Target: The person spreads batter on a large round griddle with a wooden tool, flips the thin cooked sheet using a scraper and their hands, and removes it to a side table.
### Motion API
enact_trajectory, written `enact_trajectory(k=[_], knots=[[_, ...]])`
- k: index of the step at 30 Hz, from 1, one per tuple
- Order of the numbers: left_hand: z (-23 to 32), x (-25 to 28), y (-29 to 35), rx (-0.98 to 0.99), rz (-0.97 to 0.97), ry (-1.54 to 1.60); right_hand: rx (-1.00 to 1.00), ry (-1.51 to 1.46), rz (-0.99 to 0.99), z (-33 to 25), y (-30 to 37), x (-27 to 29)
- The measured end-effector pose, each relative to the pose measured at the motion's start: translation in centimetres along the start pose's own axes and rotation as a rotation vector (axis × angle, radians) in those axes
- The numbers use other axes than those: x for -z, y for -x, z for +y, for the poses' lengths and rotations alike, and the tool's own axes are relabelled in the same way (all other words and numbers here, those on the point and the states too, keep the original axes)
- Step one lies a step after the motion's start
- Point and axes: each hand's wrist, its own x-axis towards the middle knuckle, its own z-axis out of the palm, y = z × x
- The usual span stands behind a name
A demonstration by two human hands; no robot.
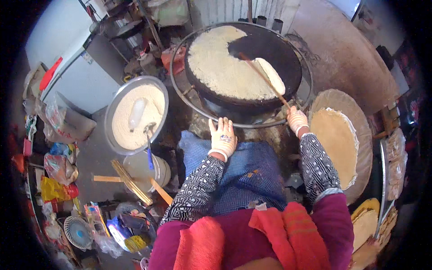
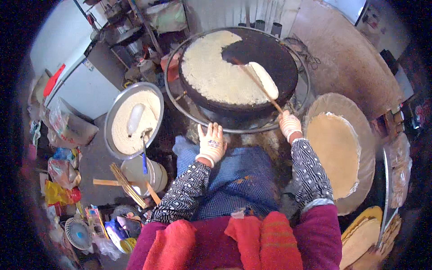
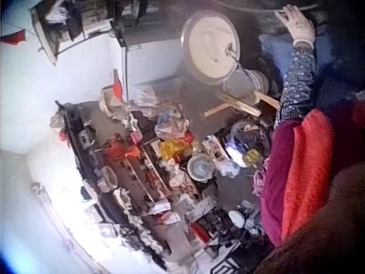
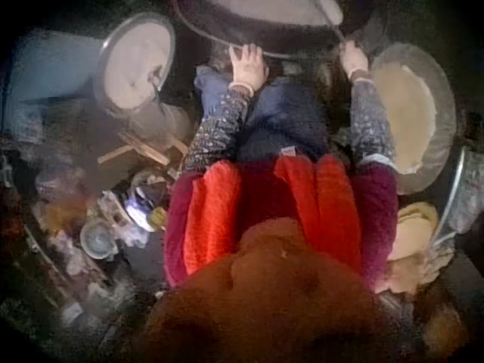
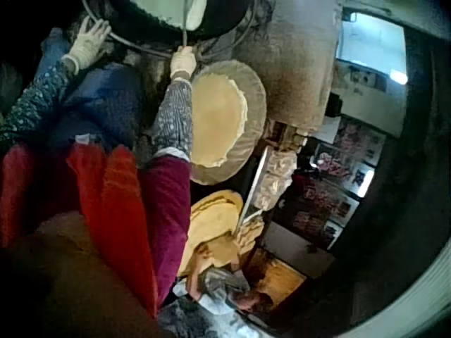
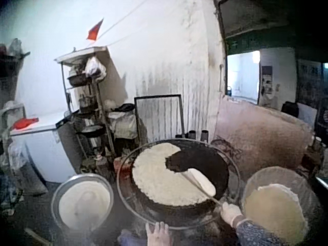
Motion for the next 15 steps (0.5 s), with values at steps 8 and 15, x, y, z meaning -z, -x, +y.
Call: enact_trajectory(k=[8, 15], knots=[[-2.0, -0.2, -0.3, 0.020, 0.020, 0.002, 0.268, -0.013, 0.076, -1.3, 1.3, -2.0], [-3.3, 0.0, -1.3, 0.068, 0.014, -0.002, 0.012, 0.068, 0.078, -0.2, -2.1, 0.9]])
